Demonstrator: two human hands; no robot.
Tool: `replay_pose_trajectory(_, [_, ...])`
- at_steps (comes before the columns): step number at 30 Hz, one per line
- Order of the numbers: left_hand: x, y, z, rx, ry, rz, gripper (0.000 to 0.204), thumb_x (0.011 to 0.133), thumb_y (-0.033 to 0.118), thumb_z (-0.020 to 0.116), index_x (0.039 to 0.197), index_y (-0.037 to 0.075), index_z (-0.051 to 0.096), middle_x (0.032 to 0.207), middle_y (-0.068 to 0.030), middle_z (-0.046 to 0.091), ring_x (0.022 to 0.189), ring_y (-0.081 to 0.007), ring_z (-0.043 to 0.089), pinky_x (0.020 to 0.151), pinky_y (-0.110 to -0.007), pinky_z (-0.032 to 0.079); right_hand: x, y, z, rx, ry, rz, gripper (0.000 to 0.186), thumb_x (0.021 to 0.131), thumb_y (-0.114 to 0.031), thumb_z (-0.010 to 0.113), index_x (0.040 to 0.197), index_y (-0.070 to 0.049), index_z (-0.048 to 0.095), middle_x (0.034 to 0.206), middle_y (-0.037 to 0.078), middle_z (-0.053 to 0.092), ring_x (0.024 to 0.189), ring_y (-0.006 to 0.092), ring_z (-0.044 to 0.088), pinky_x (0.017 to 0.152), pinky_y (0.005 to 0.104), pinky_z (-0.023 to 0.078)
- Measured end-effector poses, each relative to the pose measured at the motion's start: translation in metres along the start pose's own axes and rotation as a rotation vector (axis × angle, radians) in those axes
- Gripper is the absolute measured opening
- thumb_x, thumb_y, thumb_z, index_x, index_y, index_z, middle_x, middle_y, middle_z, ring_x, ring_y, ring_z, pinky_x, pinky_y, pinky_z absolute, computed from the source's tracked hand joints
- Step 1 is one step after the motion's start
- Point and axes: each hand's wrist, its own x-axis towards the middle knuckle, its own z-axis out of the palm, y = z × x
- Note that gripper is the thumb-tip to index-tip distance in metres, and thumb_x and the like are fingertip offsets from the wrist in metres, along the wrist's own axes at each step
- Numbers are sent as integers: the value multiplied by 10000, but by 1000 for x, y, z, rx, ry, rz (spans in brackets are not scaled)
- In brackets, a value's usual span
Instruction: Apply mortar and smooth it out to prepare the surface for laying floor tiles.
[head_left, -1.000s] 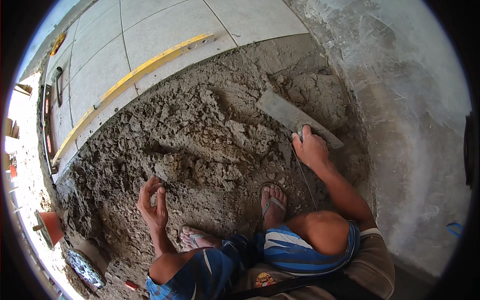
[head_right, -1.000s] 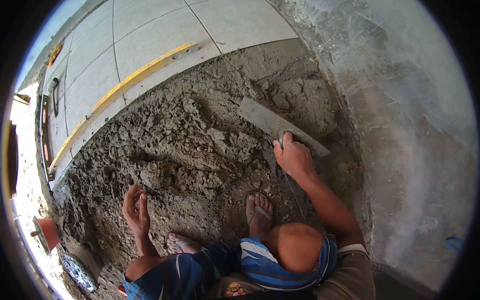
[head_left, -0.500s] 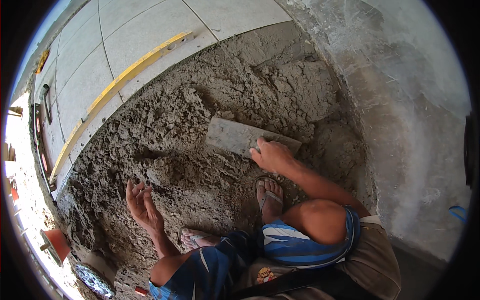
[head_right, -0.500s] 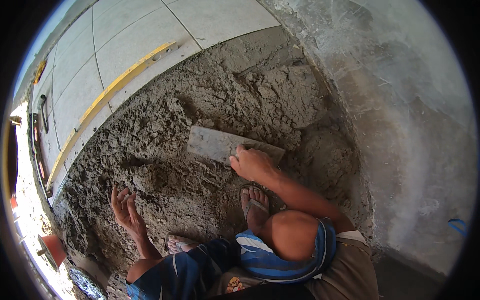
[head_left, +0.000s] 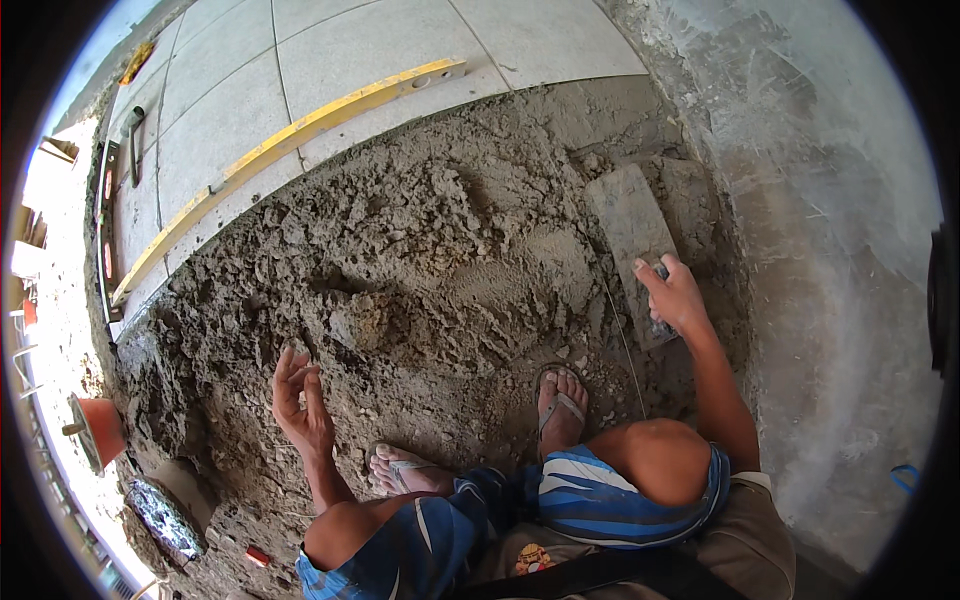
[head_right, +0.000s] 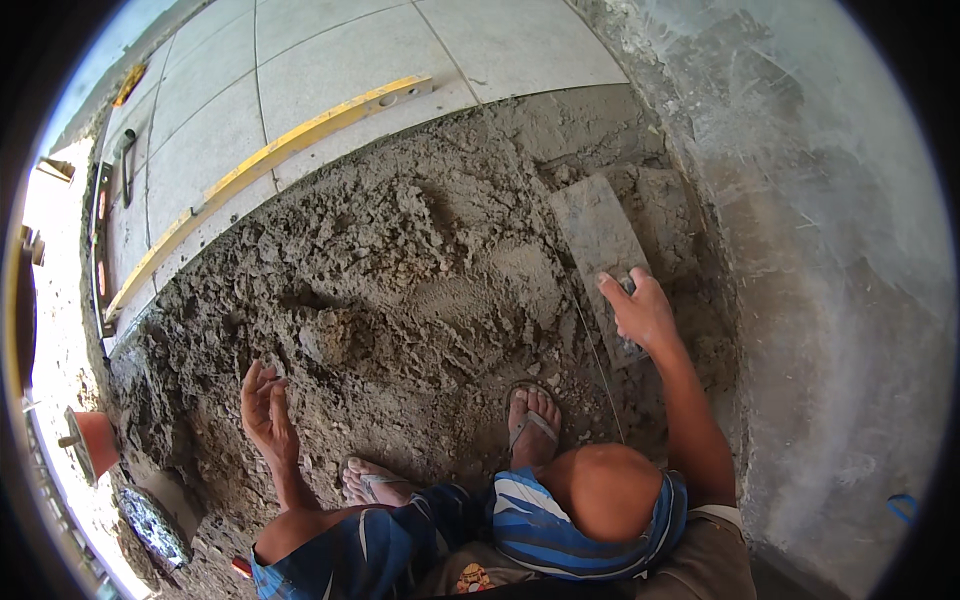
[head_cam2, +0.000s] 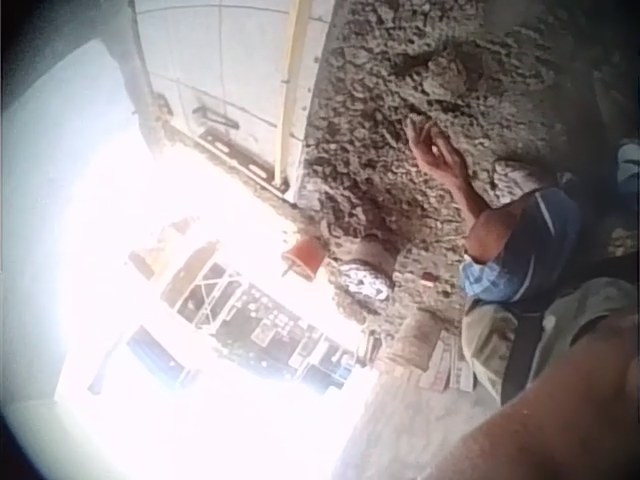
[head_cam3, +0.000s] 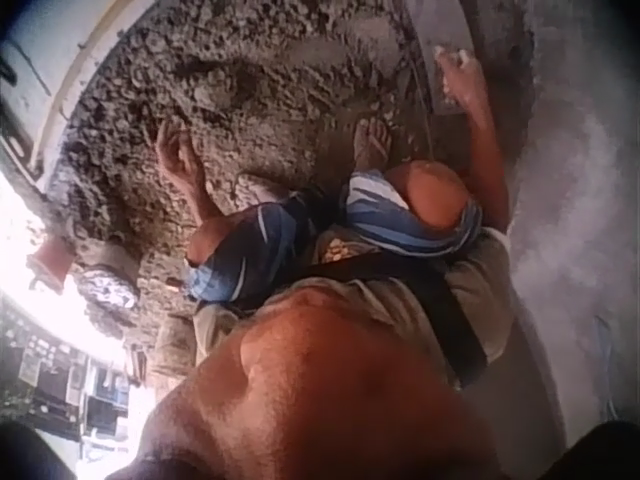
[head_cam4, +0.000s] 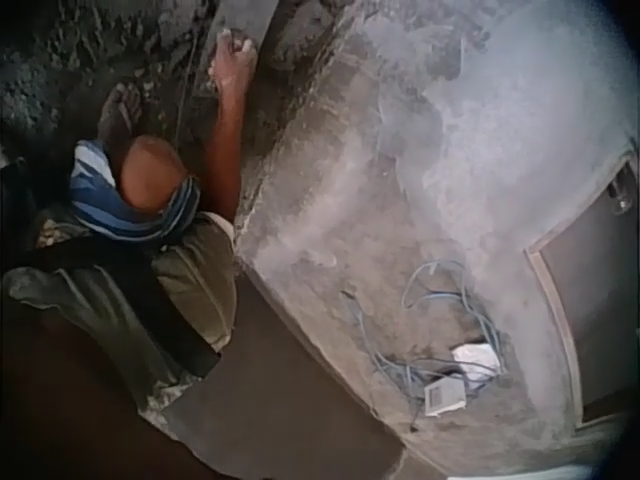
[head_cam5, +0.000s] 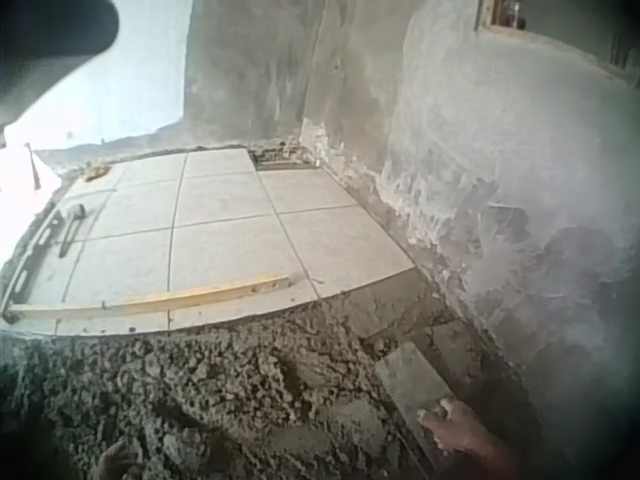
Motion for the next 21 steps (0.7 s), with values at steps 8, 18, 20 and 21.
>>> replay_pose_trajectory(8, [-1, 14, 0, 90, -75, 11, 423, 1033, 154, 636, 1438, 50, 571, 1220, -151, 697, 1030, -199, 704, 894, -356, 551, 64, -93, 136, 572, -722, 255, 284, 1029, -294, 569, 815, -125, 493, 553, -59, 440, 413, 78, 382, 378, 265, 379])
replay_pose_trajectory(18, [16, 13, -17, 120, -3, -13, 378, 997, 75, 644, 1369, 17, 614, 1129, -151, 733, 967, -205, 721, 876, -357, 562, -3, -143, 233, 20, -1166, -116, 306, 979, -294, 595, 849, -30, 514, 631, 36, 501, 433, 142, 495, 406, 349, 443])
replay_pose_trajectory(20, [26, 23, -18, 155, 3, 84, 383, 986, 52, 639, 1366, 15, 612, 1121, -151, 734, 956, -206, 724, 869, -356, 564, -22, -142, 209, -143, -1142, -218, 332, 971, -308, 604, 848, -4, 554, 650, 96, 578, 461, 184, 567, 432, 381, 474])
replay_pose_trajectory(21, [27, 26, -22, 188, -16, 201, 389, 975, 28, 635, 1363, 13, 611, 1112, -150, 734, 946, -208, 727, 863, -355, 566, -28, -136, 194, -237, -1072, -328, 349, 972, -329, 606, 866, 1, 568, 665, 142, 628, 473, 222, 609, 452, 417, 493])
